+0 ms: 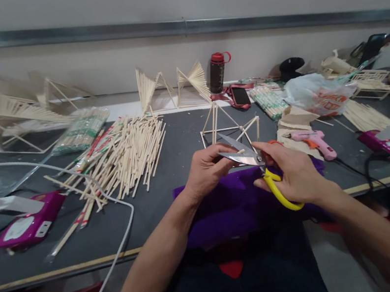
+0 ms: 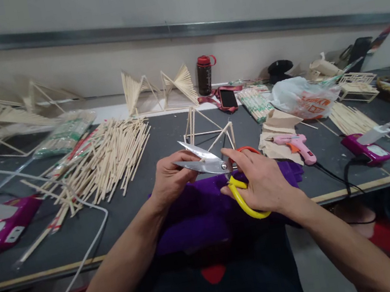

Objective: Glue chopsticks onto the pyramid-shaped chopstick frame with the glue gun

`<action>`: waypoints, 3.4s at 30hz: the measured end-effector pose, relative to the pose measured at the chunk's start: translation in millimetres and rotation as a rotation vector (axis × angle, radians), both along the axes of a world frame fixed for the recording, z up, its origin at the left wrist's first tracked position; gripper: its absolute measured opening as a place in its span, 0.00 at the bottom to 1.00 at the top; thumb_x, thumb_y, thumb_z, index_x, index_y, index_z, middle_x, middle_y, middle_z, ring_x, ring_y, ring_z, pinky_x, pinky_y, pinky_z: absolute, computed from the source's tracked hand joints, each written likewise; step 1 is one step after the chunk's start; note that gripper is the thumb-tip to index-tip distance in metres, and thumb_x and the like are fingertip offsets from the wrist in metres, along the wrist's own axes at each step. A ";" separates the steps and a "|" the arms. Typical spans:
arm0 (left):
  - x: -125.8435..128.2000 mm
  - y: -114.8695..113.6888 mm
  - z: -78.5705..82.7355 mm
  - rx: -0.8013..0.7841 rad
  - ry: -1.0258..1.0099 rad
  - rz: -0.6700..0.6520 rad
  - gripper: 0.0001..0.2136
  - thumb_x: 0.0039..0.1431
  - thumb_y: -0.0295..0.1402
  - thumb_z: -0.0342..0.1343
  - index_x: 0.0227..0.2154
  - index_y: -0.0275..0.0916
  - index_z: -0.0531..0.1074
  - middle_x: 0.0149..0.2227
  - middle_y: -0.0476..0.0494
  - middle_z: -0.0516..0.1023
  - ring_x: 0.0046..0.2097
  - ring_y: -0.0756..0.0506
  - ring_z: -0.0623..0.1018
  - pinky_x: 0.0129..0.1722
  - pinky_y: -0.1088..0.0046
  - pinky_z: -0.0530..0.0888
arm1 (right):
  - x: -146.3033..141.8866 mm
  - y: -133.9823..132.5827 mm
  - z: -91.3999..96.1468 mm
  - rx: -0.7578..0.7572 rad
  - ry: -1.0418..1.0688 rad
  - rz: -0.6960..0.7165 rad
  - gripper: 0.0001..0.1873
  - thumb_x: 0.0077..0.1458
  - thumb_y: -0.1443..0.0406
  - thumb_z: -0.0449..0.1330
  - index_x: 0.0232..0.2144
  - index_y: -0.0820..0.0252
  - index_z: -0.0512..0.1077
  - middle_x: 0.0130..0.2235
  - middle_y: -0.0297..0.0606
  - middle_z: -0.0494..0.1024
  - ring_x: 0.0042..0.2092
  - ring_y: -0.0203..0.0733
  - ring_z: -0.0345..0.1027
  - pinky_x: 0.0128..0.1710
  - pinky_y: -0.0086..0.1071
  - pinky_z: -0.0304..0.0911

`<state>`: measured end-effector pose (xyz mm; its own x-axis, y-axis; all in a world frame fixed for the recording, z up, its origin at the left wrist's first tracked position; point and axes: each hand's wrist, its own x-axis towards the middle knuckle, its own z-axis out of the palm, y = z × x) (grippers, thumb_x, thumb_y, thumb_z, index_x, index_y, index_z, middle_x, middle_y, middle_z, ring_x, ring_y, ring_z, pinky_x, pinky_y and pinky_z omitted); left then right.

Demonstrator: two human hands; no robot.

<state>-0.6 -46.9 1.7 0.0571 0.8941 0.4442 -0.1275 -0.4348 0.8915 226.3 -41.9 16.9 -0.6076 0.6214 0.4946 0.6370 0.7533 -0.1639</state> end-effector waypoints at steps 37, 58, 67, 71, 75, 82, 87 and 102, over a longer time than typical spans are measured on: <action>0.1 -0.2 5.2 -0.007 0.077 0.079 0.03 0.52 0.30 0.65 0.27 0.36 0.78 0.25 0.49 0.77 0.20 0.56 0.68 0.19 0.82 0.66 | -2.0 4.8 -5.5 -0.034 0.052 0.019 0.31 0.50 0.69 0.56 0.58 0.62 0.65 0.42 0.45 0.77 0.36 0.45 0.71 0.35 0.37 0.67; 0.2 -9.3 10.9 0.009 0.155 0.048 0.06 0.56 0.27 0.58 0.26 0.37 0.79 0.25 0.47 0.79 0.25 0.53 0.74 0.21 0.82 0.67 | -4.2 -6.5 10.8 -0.067 0.017 0.025 0.30 0.56 0.53 0.62 0.57 0.62 0.64 0.37 0.42 0.76 0.34 0.44 0.70 0.33 0.36 0.64; 2.4 -9.3 10.9 -0.008 0.185 0.066 0.08 0.55 0.29 0.57 0.23 0.38 0.77 0.27 0.45 0.80 0.28 0.52 0.76 0.20 0.81 0.66 | 0.4 -0.4 -0.1 -0.097 0.051 0.058 0.27 0.54 0.67 0.58 0.57 0.61 0.65 0.44 0.43 0.78 0.37 0.43 0.72 0.37 0.36 0.68; 2.4 -9.3 9.5 -0.002 0.176 0.050 0.08 0.57 0.30 0.58 0.23 0.38 0.77 0.26 0.46 0.79 0.28 0.52 0.75 0.20 0.82 0.66 | 0.1 0.8 -1.4 -0.066 0.072 0.066 0.27 0.51 0.70 0.57 0.55 0.62 0.66 0.41 0.42 0.78 0.36 0.42 0.71 0.36 0.34 0.67; 2.1 -8.2 8.7 0.006 0.153 0.039 0.08 0.59 0.34 0.59 0.26 0.38 0.78 0.25 0.46 0.78 0.26 0.52 0.75 0.20 0.81 0.67 | 0.6 1.6 -0.7 -0.054 0.074 0.076 0.28 0.50 0.70 0.57 0.56 0.63 0.66 0.41 0.43 0.78 0.37 0.43 0.72 0.37 0.34 0.67; 1.6 -5.0 7.6 0.049 0.155 0.015 0.10 0.59 0.37 0.60 0.26 0.36 0.77 0.24 0.46 0.78 0.24 0.52 0.74 0.20 0.81 0.67 | 1.3 2.3 -0.8 -0.087 0.036 0.023 0.29 0.50 0.70 0.57 0.56 0.64 0.66 0.41 0.44 0.78 0.34 0.42 0.69 0.36 0.36 0.66; 2.2 -4.9 5.9 0.006 0.136 0.042 0.09 0.56 0.37 0.64 0.27 0.35 0.78 0.24 0.47 0.77 0.22 0.54 0.69 0.19 0.81 0.65 | 2.3 3.2 -2.5 -0.051 0.034 0.032 0.30 0.49 0.70 0.57 0.56 0.65 0.67 0.41 0.44 0.78 0.33 0.42 0.69 0.33 0.35 0.64; -1.9 -9.4 7.2 0.000 0.186 -0.058 0.12 0.62 0.32 0.56 0.23 0.36 0.75 0.25 0.47 0.76 0.24 0.55 0.70 0.23 0.81 0.65 | 2.1 -5.0 8.8 -0.214 -0.012 0.007 0.35 0.51 0.55 0.66 0.59 0.58 0.63 0.41 0.40 0.77 0.35 0.43 0.71 0.35 0.36 0.65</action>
<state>-2.4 -56.3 9.0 0.1898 0.8869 0.4211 0.0144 -0.4314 0.9021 228.3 -46.8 25.8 -0.6177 0.7071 0.3442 0.6346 0.7067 -0.3129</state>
